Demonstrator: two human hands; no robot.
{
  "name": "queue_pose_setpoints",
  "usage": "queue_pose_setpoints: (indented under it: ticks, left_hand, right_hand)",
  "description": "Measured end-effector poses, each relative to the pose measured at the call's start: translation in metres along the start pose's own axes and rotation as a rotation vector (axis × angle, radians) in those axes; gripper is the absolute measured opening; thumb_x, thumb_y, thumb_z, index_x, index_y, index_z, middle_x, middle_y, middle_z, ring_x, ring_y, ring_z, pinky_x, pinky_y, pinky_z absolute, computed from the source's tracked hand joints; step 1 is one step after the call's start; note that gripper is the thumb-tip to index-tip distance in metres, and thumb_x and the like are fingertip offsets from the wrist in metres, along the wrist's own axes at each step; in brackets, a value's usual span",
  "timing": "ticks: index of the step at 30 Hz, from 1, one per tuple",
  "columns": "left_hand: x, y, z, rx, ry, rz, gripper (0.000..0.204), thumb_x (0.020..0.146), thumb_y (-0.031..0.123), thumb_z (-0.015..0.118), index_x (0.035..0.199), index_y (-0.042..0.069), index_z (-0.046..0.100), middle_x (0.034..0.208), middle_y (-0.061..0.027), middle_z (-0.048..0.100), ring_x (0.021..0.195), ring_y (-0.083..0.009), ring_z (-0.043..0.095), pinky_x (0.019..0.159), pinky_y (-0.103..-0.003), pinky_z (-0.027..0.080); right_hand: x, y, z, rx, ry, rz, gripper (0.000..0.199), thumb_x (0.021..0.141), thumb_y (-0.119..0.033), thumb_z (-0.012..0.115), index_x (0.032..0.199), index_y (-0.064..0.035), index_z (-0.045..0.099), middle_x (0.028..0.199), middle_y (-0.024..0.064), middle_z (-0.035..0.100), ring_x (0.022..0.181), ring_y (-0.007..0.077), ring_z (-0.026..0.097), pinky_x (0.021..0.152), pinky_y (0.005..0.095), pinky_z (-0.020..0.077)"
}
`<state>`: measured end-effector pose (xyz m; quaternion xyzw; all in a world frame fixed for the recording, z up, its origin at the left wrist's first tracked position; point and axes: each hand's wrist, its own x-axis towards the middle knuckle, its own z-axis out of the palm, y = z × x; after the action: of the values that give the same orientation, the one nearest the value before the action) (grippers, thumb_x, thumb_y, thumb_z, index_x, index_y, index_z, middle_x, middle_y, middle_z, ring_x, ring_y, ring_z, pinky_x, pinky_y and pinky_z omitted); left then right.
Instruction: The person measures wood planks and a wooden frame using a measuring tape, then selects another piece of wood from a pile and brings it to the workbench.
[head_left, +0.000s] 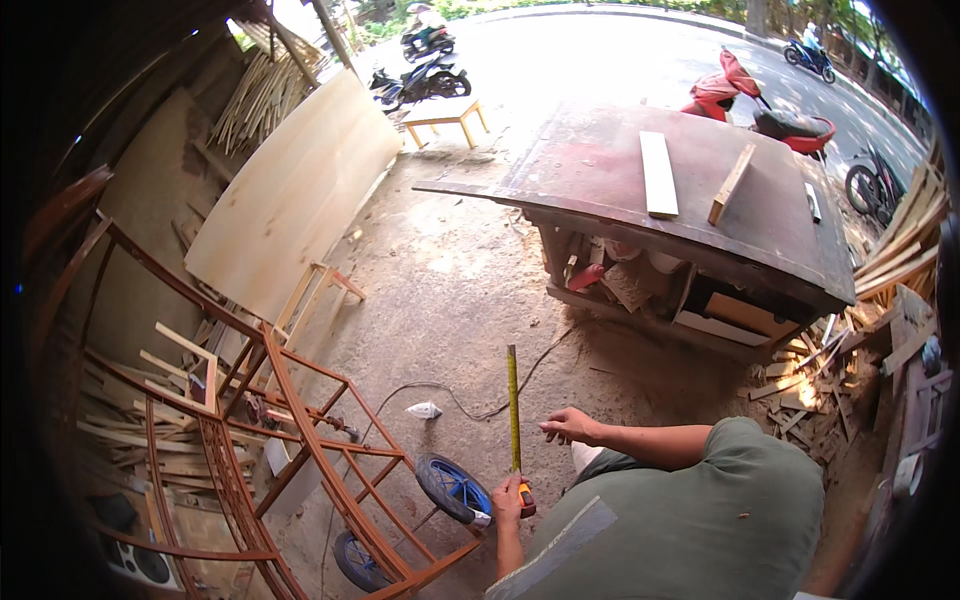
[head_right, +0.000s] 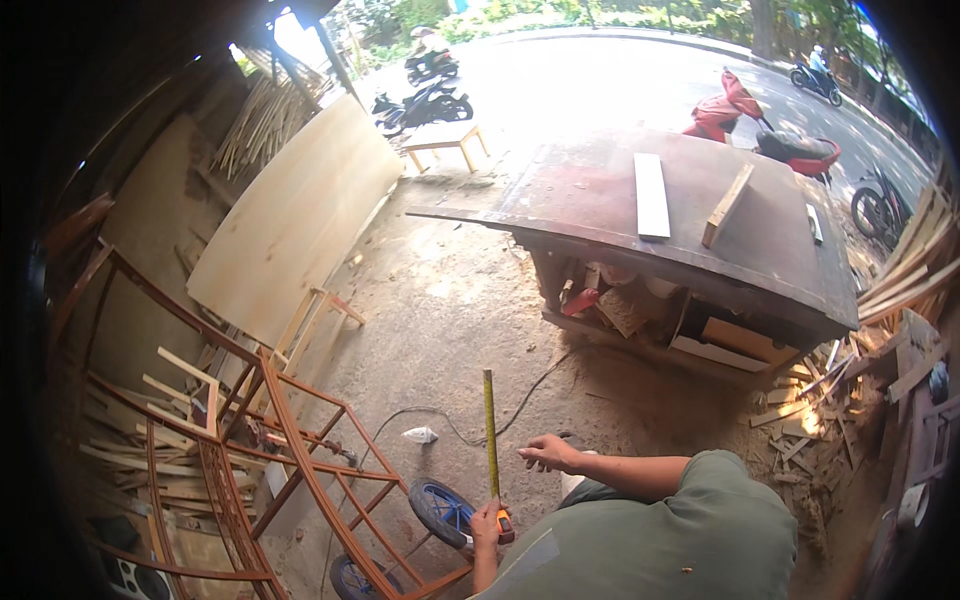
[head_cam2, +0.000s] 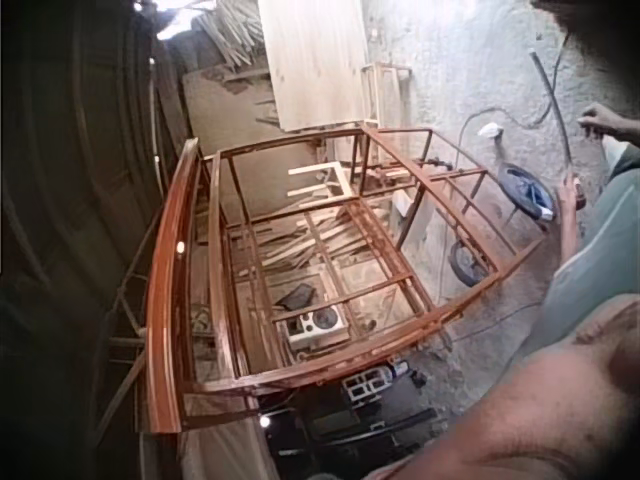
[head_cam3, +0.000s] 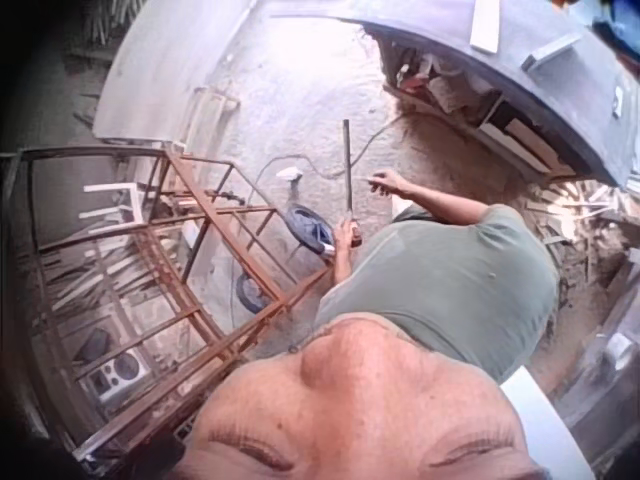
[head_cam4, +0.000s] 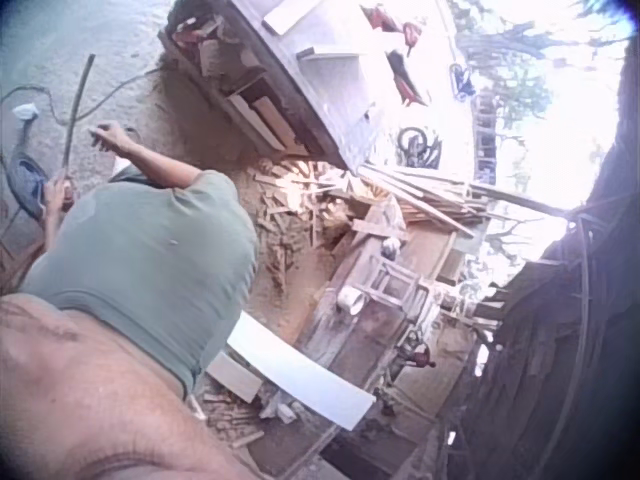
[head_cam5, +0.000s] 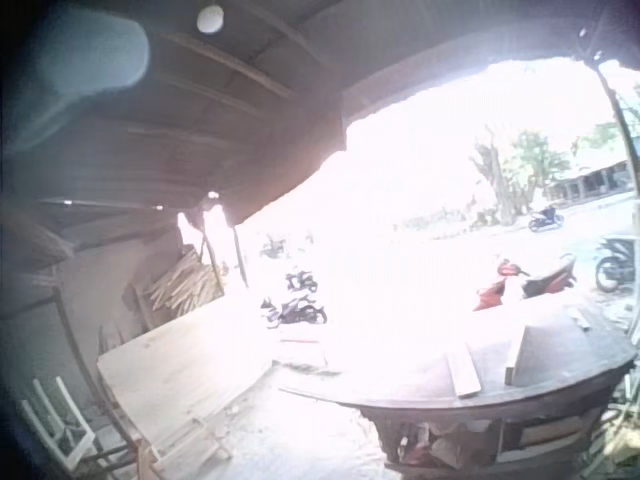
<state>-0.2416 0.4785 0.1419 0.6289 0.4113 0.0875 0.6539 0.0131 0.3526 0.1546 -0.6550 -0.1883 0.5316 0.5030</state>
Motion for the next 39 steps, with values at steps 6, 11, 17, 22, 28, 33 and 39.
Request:
queue_pose_setpoints:
  ticks: [6,11,17,22,28,33,39]
  left_hand:
    - [0.017,0.087,0.108,-0.235,-0.13,0.016,0.037,0.106,0.036,0.062,0.093,0.004,0.073,0.079,-0.0043,0.069,0.067,-0.0098,0.064,0.058,-0.024,0.05]
    - [0.046,0.152,0.239,-0.339,-0.197,0.079,0.039,0.104,0.041,0.064,0.093,0.004,0.069,0.081,-0.004,0.068,0.067,-0.01,0.063,0.059,-0.025,0.05]
    - [0.072,0.195,0.442,-0.472,-0.383,0.044,0.04,0.107,0.042,0.06,0.097,0.005,0.07,0.085,-0.0003,0.065,0.072,-0.0079,0.06,0.062,-0.024,0.049]
    - [0.084,0.24,0.564,-0.368,-0.535,0.208,0.039,0.108,0.039,0.059,0.097,0.004,0.071,0.086,-0.0003,0.067,0.077,-0.0059,0.059,0.069,-0.023,0.048]
    - [0.135,0.277,0.637,-0.215,-0.585,0.309,0.042,0.11,0.037,0.056,0.092,0.002,0.071,0.081,0.0023,0.064,0.077,-0.0043,0.053,0.07,-0.022,0.042]
    - [0.221,0.332,0.676,-0.231,-0.567,0.248,0.04,0.109,0.035,0.058,0.093,0.003,0.074,0.079,0.0011,0.066,0.073,-0.0063,0.052,0.069,-0.023,0.041]
    - [0.351,0.404,0.728,-0.202,-0.562,0.346,0.041,0.107,0.034,0.062,0.089,0.001,0.078,0.067,0.0012,0.059,0.063,-0.0046,0.044,0.06,-0.023,0.031]
  right_hand:
    - [-0.038,0.023,-0.067,0.029,0.015,-0.048,0.055,0.101,-0.053,0.062,0.12,-0.002,0.068,0.11,0.0133,0.074,0.088,0.0196,0.069,0.071,0.0346,0.0572]
    - [-0.096,-0.004,-0.126,0.119,-0.039,-0.362,0.086,0.099,-0.053,0.067,0.16,-0.0074,0.029,0.151,0.0219,0.047,0.135,0.0311,0.052,0.106,0.0422,0.0486]
    - [-0.158,-0.002,-0.282,-0.097,0.458,-0.581,0.102,0.092,-0.043,0.077,0.163,-0.0013,0.016,0.16,0.0271,0.032,0.152,0.0386,0.031,0.124,0.0443,0.028]
    - [-0.211,-0.014,-0.38,0.045,0.64,-0.428,0.098,0.091,-0.041,0.079,0.164,-0.0107,0.021,0.154,0.026,0.044,0.143,0.0397,0.046,0.118,0.0446,0.0378]
    - [-0.227,-0.028,-0.461,-0.056,0.773,-0.413,0.081,0.088,-0.036,0.079,0.156,-0.0117,0.042,0.144,0.021,0.057,0.131,0.0381,0.058,0.11,0.0439,0.0457]
    - [-0.239,-0.022,-0.518,-0.184,0.795,-0.198,0.07,0.084,-0.025,0.076,0.149,-0.0106,0.052,0.129,0.0171,0.064,0.117,0.0314,0.063,0.104,0.0395,0.0488]
    - [-0.28,-0.031,-0.572,-0.468,0.919,0.065,0.064,0.082,-0.019,0.071,0.145,-0.0175,0.055,0.094,0.0116,0.054,0.09,0.0293,0.059,0.085,0.0425,0.0505]
